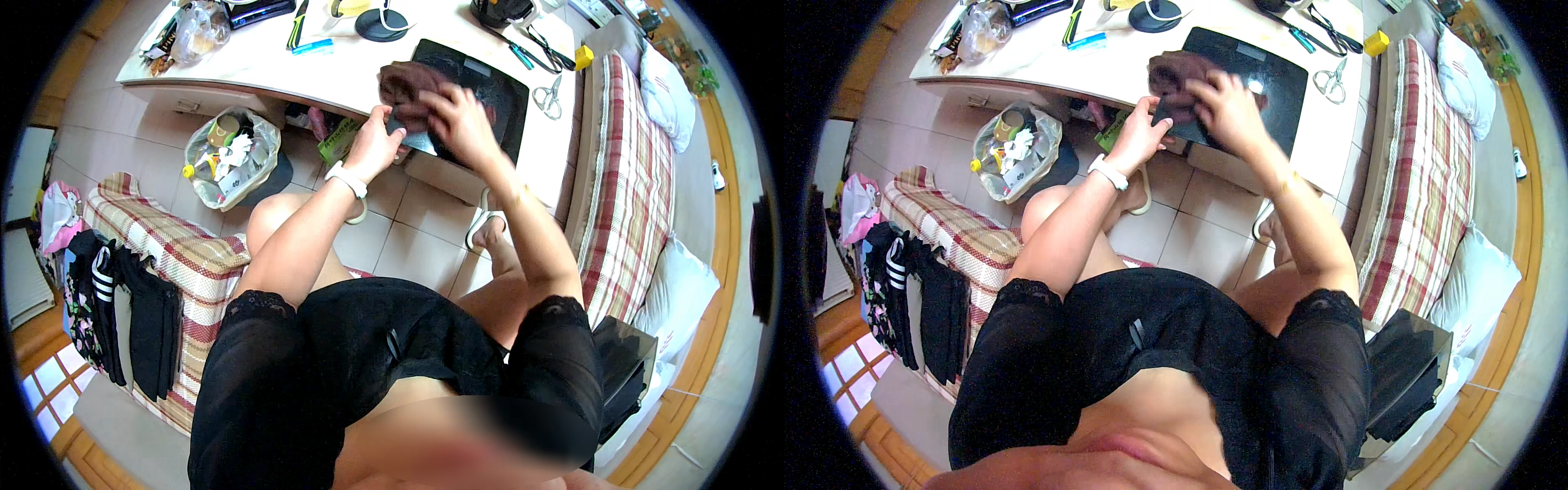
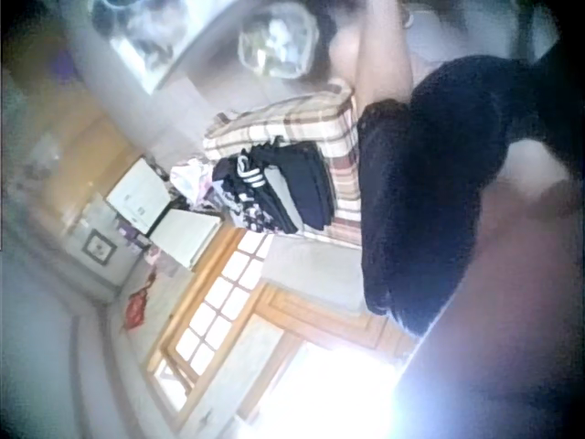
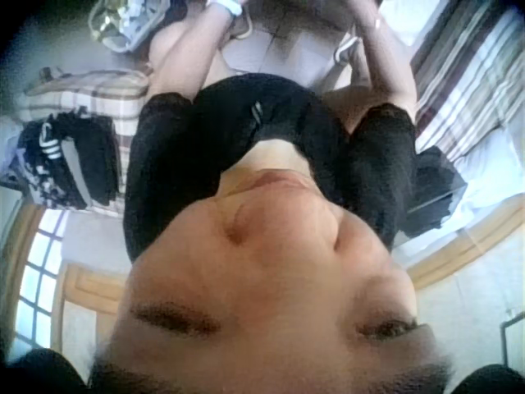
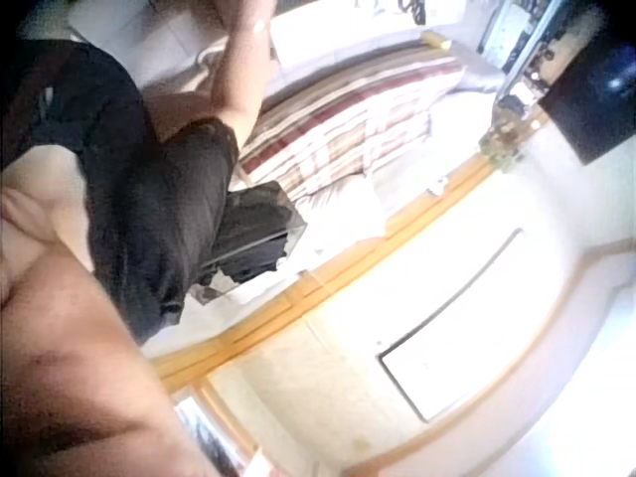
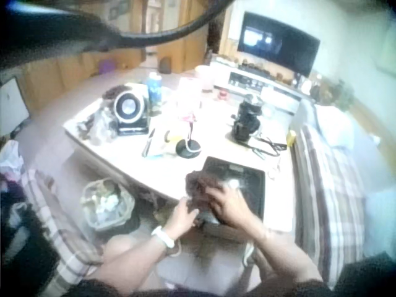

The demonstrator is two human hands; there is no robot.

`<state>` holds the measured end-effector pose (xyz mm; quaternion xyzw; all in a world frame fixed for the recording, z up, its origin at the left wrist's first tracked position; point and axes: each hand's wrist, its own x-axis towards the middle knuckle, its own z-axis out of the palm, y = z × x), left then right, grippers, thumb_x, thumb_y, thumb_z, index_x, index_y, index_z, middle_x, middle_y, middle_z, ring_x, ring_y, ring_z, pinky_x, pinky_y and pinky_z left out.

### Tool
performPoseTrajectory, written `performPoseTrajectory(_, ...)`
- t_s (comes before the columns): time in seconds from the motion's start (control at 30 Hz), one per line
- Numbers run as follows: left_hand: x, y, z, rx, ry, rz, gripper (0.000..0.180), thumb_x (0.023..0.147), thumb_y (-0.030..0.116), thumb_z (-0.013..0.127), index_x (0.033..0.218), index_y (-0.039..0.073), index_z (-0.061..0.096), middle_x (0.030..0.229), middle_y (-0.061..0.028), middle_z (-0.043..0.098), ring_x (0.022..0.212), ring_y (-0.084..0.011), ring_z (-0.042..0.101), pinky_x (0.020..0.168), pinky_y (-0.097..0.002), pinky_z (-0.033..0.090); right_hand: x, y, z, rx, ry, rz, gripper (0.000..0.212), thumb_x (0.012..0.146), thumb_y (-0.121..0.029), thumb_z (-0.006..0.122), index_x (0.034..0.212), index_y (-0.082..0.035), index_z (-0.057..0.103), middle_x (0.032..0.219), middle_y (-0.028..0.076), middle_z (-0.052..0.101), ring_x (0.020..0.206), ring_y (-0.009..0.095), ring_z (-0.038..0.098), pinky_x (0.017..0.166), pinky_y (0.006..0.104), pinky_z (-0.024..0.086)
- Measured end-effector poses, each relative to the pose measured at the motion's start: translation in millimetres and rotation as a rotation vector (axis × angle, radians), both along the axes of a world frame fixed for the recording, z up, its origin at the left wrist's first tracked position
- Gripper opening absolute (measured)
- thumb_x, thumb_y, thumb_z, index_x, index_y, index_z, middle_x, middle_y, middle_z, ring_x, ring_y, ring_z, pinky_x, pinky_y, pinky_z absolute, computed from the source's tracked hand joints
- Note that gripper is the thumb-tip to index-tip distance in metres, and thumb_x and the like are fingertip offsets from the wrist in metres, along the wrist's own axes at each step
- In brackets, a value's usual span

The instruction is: The person cleans a black digital scale using a white tissue and a brown cloth. They wipe the top surface, the bottom, and the sides of the scale, flipping it over to ensure all areas are cleaned. The scale is placed on a white table in a cluttered room.

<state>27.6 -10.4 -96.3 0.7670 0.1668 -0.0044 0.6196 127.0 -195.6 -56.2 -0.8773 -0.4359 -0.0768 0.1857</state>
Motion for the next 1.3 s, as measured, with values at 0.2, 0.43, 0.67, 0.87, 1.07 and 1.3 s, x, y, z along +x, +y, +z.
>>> performPoseTrajectory(0.2, 0.8, -7.3, -9.7, 0.188, 0.022, -0.002, 0.053, 0.093, 0.010, 0.065, 0.135, -0.003, 0.037, 0.105, -0.0248, 0.069, 0.090, -0.0330, 0.073, 0.074, -0.0410, 0.059, -37.7, -0.5, 3.4, -0.051, -0.043, -0.007, 0.046, 0.086, -0.020, 0.070, 0.130, -0.019, 0.061, 0.142, 0.009, 0.053, 0.132, 0.031, 0.049, 0.098, 0.0493, 0.044)
performPoseTrajectory(0.43, -6.4, -9.6, 21.2, -0.125, 0.067, -0.023, 0.046, 0.098, 0.005, 0.060, 0.136, -0.002, 0.034, 0.108, -0.0195, 0.065, 0.074, -0.0204, 0.073, 0.060, -0.0336, 0.058, 106.1, 42.1, -23.6, -0.033, -0.251, -0.170, 0.041, 0.096, -0.036, 0.059, 0.136, -0.025, 0.060, 0.144, 0.006, 0.055, 0.133, 0.031, 0.051, 0.103, 0.0535, 0.044)
performPoseTrajectory(0.67, -8.0, -7.9, 16.4, -0.162, 0.066, 0.007, 0.045, 0.098, 0.003, 0.059, 0.135, -0.003, 0.035, 0.115, -0.0216, 0.063, 0.077, -0.0211, 0.074, 0.062, -0.0317, 0.059, 174.3, -0.9, 16.0, 0.199, -0.444, -0.437, 0.017, 0.094, -0.021, 0.060, 0.100, -0.012, 0.074, 0.091, 0.017, 0.071, 0.090, 0.038, 0.067, 0.081, 0.0484, 0.054)
performPoseTrajectory(0.87, -2.8, 5.7, 11.9, 0.266, -0.048, -0.110, 0.044, 0.095, 0.019, 0.066, 0.130, -0.001, 0.047, 0.099, -0.0250, 0.070, 0.086, -0.0353, 0.073, 0.074, -0.0443, 0.058, 101.1, -78.7, 106.8, 0.884, 0.333, -0.356, 0.032, 0.102, -0.023, 0.057, 0.121, 0.000, 0.069, 0.106, 0.013, 0.074, 0.096, 0.023, 0.070, 0.085, 0.0337, 0.053)
performPoseTrajectory(1.07, -9.1, -6.7, 66.3, 0.840, -0.388, 0.038, 0.048, 0.090, 0.033, 0.072, 0.122, 0.000, 0.059, 0.113, -0.0217, 0.065, 0.105, -0.0382, 0.064, 0.087, -0.0462, 0.054, 3.0, -96.3, 107.6, 1.242, 1.096, -0.528, 0.039, 0.109, -0.025, 0.043, 0.134, 0.002, 0.054, 0.124, 0.016, 0.066, 0.109, 0.028, 0.067, 0.093, 0.0419, 0.057)
performPoseTrajectory(1.3, 6.5, -52.2, 70.9, -0.228, -0.544, -0.484, 0.032, 0.099, 0.009, 0.060, 0.129, -0.001, 0.059, 0.117, -0.0029, 0.065, 0.110, -0.0117, 0.057, 0.100, -0.0275, 0.046, -44.9, -102.8, 52.1, 1.521, 1.430, 0.047, 0.042, 0.109, -0.028, 0.041, 0.138, 0.002, 0.052, 0.132, 0.015, 0.063, 0.116, 0.026, 0.064, 0.100, 0.0402, 0.054)
